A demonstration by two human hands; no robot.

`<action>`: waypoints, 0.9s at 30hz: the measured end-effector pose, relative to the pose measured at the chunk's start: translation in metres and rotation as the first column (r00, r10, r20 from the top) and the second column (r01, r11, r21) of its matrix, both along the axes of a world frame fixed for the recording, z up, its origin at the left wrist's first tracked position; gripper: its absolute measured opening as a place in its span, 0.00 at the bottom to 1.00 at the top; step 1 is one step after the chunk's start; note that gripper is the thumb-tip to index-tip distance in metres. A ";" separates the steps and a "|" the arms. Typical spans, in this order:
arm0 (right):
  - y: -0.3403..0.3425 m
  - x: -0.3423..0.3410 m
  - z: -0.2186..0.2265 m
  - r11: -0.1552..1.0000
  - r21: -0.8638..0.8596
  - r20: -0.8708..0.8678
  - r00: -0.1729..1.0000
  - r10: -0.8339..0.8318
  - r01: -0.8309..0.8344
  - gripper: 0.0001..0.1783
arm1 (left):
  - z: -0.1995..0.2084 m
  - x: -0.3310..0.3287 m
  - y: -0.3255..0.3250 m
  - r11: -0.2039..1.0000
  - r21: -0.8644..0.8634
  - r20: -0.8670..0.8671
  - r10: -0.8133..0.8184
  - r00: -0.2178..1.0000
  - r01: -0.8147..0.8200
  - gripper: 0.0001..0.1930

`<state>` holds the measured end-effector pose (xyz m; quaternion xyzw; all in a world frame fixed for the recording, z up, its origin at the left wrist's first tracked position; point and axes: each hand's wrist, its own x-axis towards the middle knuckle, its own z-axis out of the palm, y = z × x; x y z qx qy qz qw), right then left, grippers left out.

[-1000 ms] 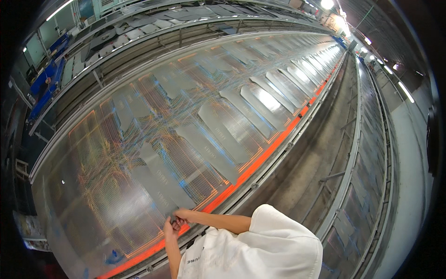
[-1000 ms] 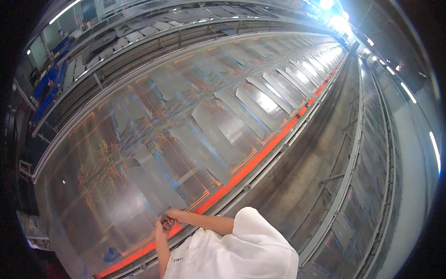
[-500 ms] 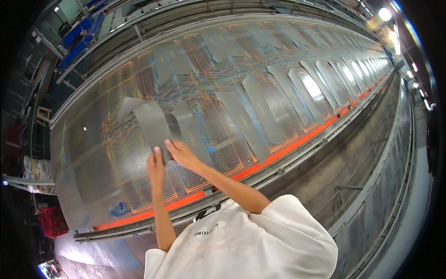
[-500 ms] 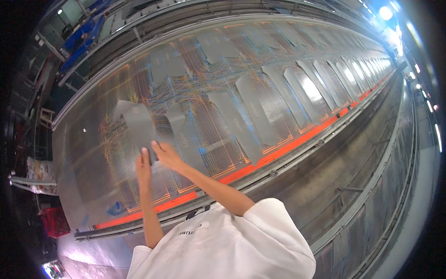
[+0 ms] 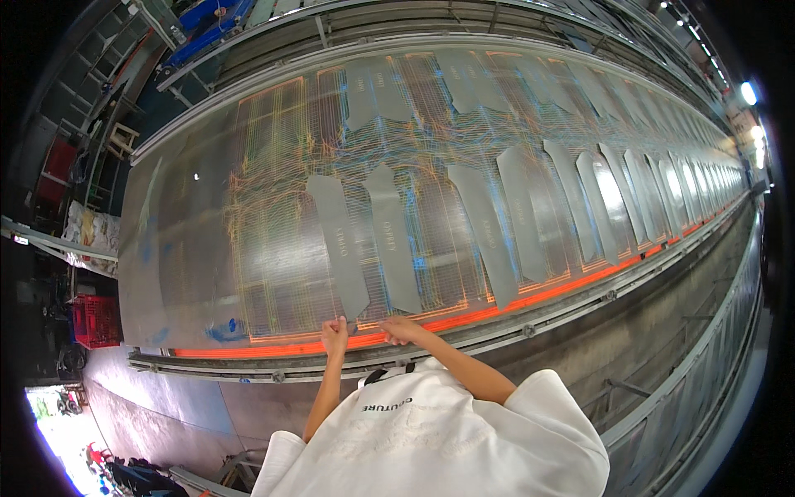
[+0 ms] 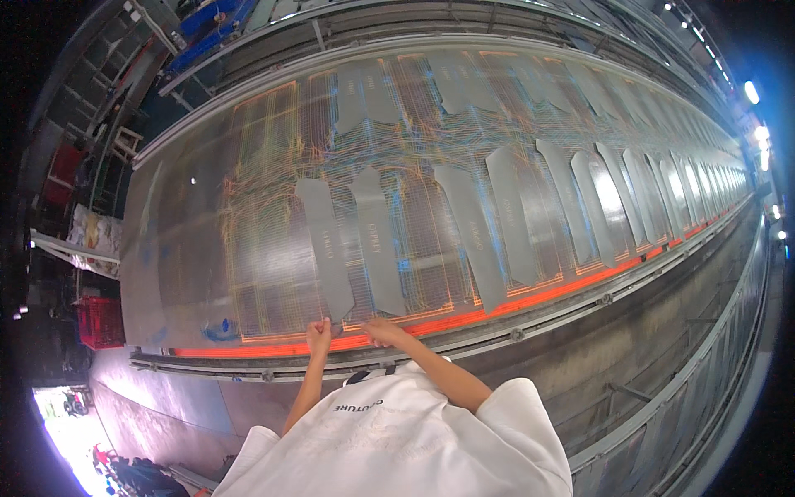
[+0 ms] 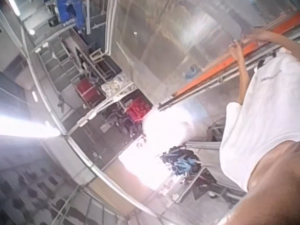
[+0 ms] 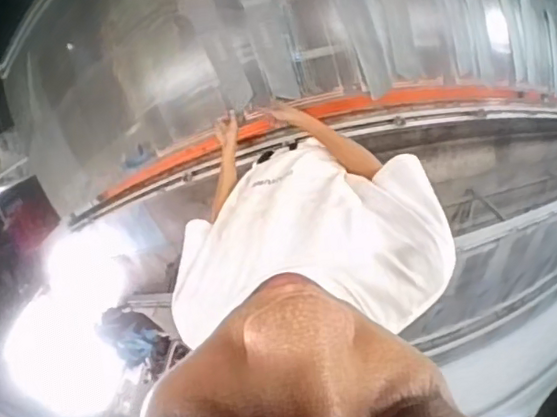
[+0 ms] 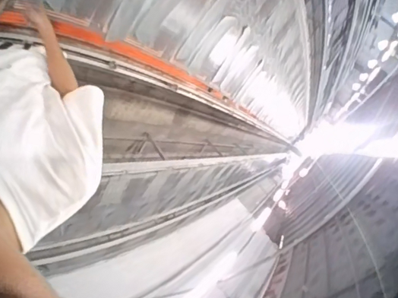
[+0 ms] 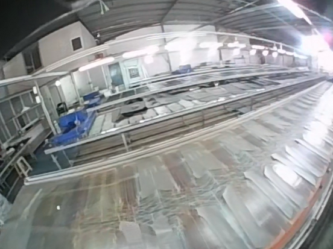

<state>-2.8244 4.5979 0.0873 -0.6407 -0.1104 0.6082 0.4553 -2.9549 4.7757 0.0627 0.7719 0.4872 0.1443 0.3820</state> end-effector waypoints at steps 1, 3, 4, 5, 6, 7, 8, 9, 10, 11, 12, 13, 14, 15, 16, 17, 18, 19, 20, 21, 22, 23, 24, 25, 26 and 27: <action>-0.009 0.005 0.006 0.999 -0.035 -0.021 1.000 0.014 -0.014 0.27 | 0.010 0.005 0.002 1.000 -0.018 -0.015 -0.024 1.000 0.024 0.22; -0.031 0.012 0.026 0.994 -0.104 -0.065 0.997 0.032 -0.039 0.28 | 0.026 0.026 0.011 0.995 -0.058 -0.043 -0.079 0.996 0.076 0.21; -0.038 0.016 0.028 0.993 -0.105 -0.070 0.997 0.042 -0.049 0.28 | 0.027 0.043 0.018 0.992 -0.091 -0.018 -0.084 0.996 0.082 0.21; -0.045 0.019 0.030 0.993 -0.106 -0.075 0.996 0.047 -0.055 0.28 | 0.027 0.066 0.026 0.988 -0.124 0.007 -0.093 0.996 0.093 0.20; -0.054 0.024 0.030 0.992 -0.116 -0.080 0.996 0.036 -0.045 0.28 | 0.045 0.099 0.030 0.970 -0.186 0.022 -0.155 0.988 0.157 0.20; -0.060 0.028 0.035 0.992 -0.117 -0.078 0.997 0.026 -0.035 0.29 | 0.065 0.133 0.034 0.946 -0.245 0.038 -0.210 0.977 0.212 0.20; -0.065 0.029 0.038 0.996 -0.093 -0.054 0.998 -0.011 0.006 0.28 | 0.069 0.165 0.041 0.920 -0.333 0.112 -0.181 0.977 0.208 0.20; -0.072 0.028 0.039 0.996 -0.069 -0.028 0.998 -0.062 0.060 0.27 | 0.070 0.200 0.045 0.881 -0.419 0.184 -0.157 0.970 0.222 0.20; -0.076 0.027 0.042 0.994 -0.040 -0.003 0.994 -0.106 0.106 0.26 | 0.055 0.231 0.059 0.844 -0.479 0.267 -0.119 0.956 0.240 0.18; -0.079 0.026 0.046 0.987 -0.048 -0.013 0.988 -0.155 0.155 0.27 | 0.036 0.256 0.075 0.801 -0.535 0.345 -0.085 0.935 0.270 0.18; -0.084 0.021 0.045 0.982 -0.029 -0.026 0.981 -0.190 0.189 0.28 | 0.027 0.282 0.080 0.761 -0.582 0.402 -0.038 0.915 0.288 0.18; -0.089 0.012 0.045 0.967 -0.019 -0.034 0.967 -0.254 0.253 0.29 | 0.021 0.311 0.081 0.700 -0.635 0.451 -0.009 0.892 0.328 0.18; -0.097 0.005 0.044 0.939 -0.020 -0.027 0.938 -0.345 0.344 0.30 | 0.011 0.327 0.091 0.575 -0.619 0.589 -0.111 0.801 0.535 0.21; -0.100 -0.004 0.039 0.926 -0.007 -0.038 0.925 -0.377 0.377 0.30 | -0.012 0.344 0.121 0.510 -0.729 0.490 -0.079 0.868 0.457 0.20; -0.101 -0.011 0.031 0.902 -0.002 -0.050 0.901 -0.431 0.431 0.30 | -0.031 0.357 0.137 0.465 -0.784 0.439 -0.052 0.897 0.411 0.18; -0.102 -0.010 0.035 0.890 -0.024 -0.037 0.890 -0.455 0.455 0.30 | -0.046 0.368 0.157 0.423 -0.831 0.393 -0.016 0.919 0.362 0.16; -0.098 -0.012 0.044 0.885 -0.043 -0.034 0.884 -0.466 0.464 0.30 | -0.055 0.379 0.178 0.384 -0.867 0.351 0.017 0.936 0.318 0.14; -0.101 -0.014 0.049 0.873 -0.030 -0.025 0.873 -0.487 0.486 0.29 | -0.054 0.386 0.181 0.493 -0.859 0.181 0.046 0.982 0.135 0.12; -0.108 -0.019 0.052 0.866 -0.026 -0.020 0.866 -0.500 0.499 0.29 | -0.046 0.386 0.167 0.519 -0.829 0.238 -0.009 0.971 0.208 0.10; -0.113 -0.030 0.051 0.831 -0.059 -0.045 0.830 -0.556 0.554 0.29 | -0.025 0.388 0.138 0.545 -0.818 0.215 -0.006 0.977 0.183 0.13; -0.114 -0.041 0.044 0.797 -0.073 -0.026 0.798 -0.602 0.599 0.28 | 0.002 0.381 0.122 0.605 -0.745 0.312 -0.055 0.949 0.280 0.15; -0.114 -0.048 0.043 0.789 -0.106 -0.020 0.792 -0.610 0.605 0.28 | 0.020 0.366 0.117 0.667 -0.653 0.416 -0.079 0.906 0.359 0.18; -0.112 -0.050 0.046 0.786 -0.144 -0.009 0.794 -0.608 0.601 0.28 | 0.025 0.357 0.116 0.750 -0.561 0.454 -0.074 0.888 0.350 0.20; -0.110 -0.052 0.050 0.795 -0.121 -0.002 0.801 -0.599 0.594 0.28 | 0.033 0.348 0.119 0.829 -0.455 0.500 -0.065 0.864 0.326 0.22; -0.109 -0.056 0.054 0.803 -0.099 0.003 0.807 -0.591 0.588 0.27 | 0.041 0.341 0.120 0.893 -0.344 0.543 -0.062 0.838 0.289 0.24; -0.109 -0.063 0.054 0.791 -0.080 0.004 0.794 -0.608 0.606 0.27 | 0.061 0.328 0.104 0.920 -0.308 0.443 -0.086 0.893 0.241 0.26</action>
